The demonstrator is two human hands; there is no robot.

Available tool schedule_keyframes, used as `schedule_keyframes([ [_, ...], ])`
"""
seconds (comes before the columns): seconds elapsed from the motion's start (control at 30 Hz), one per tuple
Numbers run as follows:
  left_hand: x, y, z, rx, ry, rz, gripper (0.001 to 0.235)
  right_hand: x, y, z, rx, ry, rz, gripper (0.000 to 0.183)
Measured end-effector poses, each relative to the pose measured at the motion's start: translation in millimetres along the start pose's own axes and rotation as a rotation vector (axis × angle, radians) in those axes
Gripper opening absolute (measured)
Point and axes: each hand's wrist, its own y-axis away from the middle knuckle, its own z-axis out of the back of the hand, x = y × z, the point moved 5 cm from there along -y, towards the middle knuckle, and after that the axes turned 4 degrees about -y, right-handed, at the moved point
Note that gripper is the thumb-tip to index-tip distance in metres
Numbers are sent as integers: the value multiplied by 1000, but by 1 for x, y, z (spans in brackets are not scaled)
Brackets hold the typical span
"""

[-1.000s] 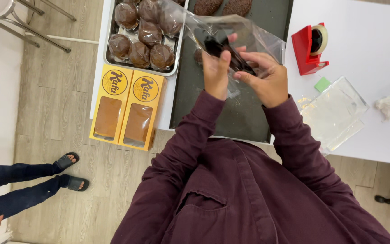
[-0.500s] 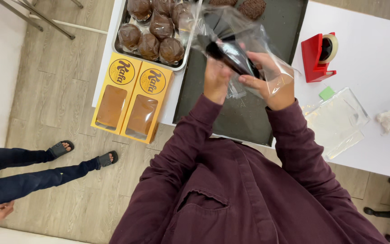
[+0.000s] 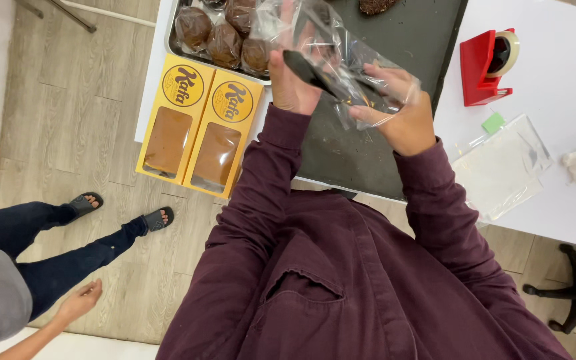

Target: The person uses tongs to place round and oblong baked goods into clear plastic bags. They then seal the bags and place them into a tray. The person repeats this process for several items.

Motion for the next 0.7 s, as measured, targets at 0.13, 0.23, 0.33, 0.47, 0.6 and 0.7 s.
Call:
schedule_keyframes([
  [0.13, -10, 3, -25, 191, 71, -81, 102, 13, 1, -6, -83, 16, -138, 39],
  [0.23, -2, 0, -16, 154, 12, -73, 85, 6, 7, -7, -107, -11, -176, 36],
  [0.33, 8, 6, -6, 122, -49, -43, 81, 11, 9, -1, -103, -25, -111, 41],
  [0.47, 7, 14, -30, 206, -1, -13, 93, 7, 8, 2, 65, -200, -344, 56],
  [0.6, 10, 11, -23, 213, 10, -24, 94, 9, 7, 6, -77, -46, -163, 46],
  [0.7, 17, 16, -28, 238, 15, 13, 82, 30, 14, 8, -290, 185, 379, 25],
])
